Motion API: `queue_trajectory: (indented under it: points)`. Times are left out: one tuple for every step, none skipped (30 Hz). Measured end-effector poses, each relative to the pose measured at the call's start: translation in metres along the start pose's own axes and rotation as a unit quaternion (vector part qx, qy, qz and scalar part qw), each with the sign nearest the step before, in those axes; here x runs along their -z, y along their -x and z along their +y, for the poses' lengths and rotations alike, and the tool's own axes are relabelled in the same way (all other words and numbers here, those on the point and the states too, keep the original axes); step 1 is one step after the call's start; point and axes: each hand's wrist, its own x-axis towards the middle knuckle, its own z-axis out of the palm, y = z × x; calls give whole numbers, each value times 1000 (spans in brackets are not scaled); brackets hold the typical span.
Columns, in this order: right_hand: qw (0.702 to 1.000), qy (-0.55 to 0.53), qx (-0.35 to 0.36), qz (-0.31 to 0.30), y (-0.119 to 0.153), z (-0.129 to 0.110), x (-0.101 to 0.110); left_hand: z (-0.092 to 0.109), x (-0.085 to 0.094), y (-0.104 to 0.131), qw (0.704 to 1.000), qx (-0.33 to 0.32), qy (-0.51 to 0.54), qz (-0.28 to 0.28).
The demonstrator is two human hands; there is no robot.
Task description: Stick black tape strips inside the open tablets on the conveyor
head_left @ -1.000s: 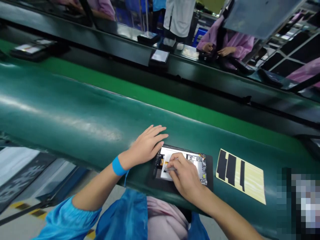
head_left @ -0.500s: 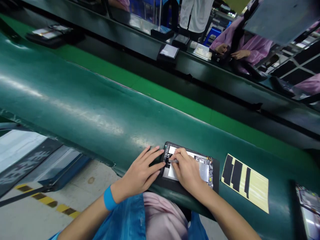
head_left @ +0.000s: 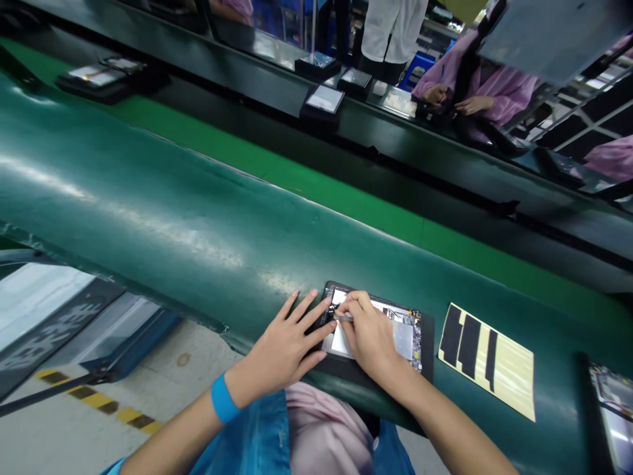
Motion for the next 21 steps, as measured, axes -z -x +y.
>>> queue_trajectory:
  points:
    - [1000,-11,-3,14,0,1,2,0,0,0,1000,0,1,0]
    - [999,-22,-5,27,1,2,5,-1,1,-1,1000,0,1,-2]
    - [999,-34,-6,37,2,4,8,-1,1,-1,1000,1,-2,-3]
    - [998,-43,-5,45,4,6,11,-2,0,-2,1000,3,-8,-4]
    - [997,-50,-4,51,7,8,14,-2,-1,-2,1000,8,-15,-4]
    - [997,-54,-3,56,11,11,16,-2,-2,-3,1000,14,-21,-4]
    - [996,-56,-1,63,15,13,19,-3,-3,-4,999,21,-26,-2]
    - [996,-55,-1,70,19,15,21,-3,-4,-4,999,27,-31,-2]
    - [996,-52,0,78,24,18,22,-3,-5,-4,999,30,-36,-2]
    - [995,-48,0,86,29,20,24,-4,-6,-5,999,32,-40,-3]
    - [995,-45,1,94,33,23,25,-4,-6,-5,998,33,-44,-3]
    - [994,-42,2,103,38,26,26,-4,-6,-5,998,31,-47,-1]
    - [993,-40,2,112,42,28,28,-4,-5,-5,998,27,-49,2]
    - [992,-42,3,123,46,31,29,-4,-4,-5,999,22,-49,6]
    - [990,-45,2,134,51,34,31,-3,-3,-5,999,15,-47,10]
    - [988,-49,0,146,56,36,32,-1,-2,-5,999,4,-45,13]
    - [986,-54,-3,159,61,39,33,2,-1,-6,999,-10,-43,13]
    - [983,-60,-8,172,67,42,34,6,-1,-7,999,-29,-42,9]
    - [981,-64,-14,185,73,45,35,10,-2,-8,998,-52,-43,0]
    - [977,-68,-23,199,80,48,36,14,-3,-9,996,-75,-47,-10]
    - [973,-71,-36,215,87,50,36,18,-5,-11,994,-94,-56,-19]
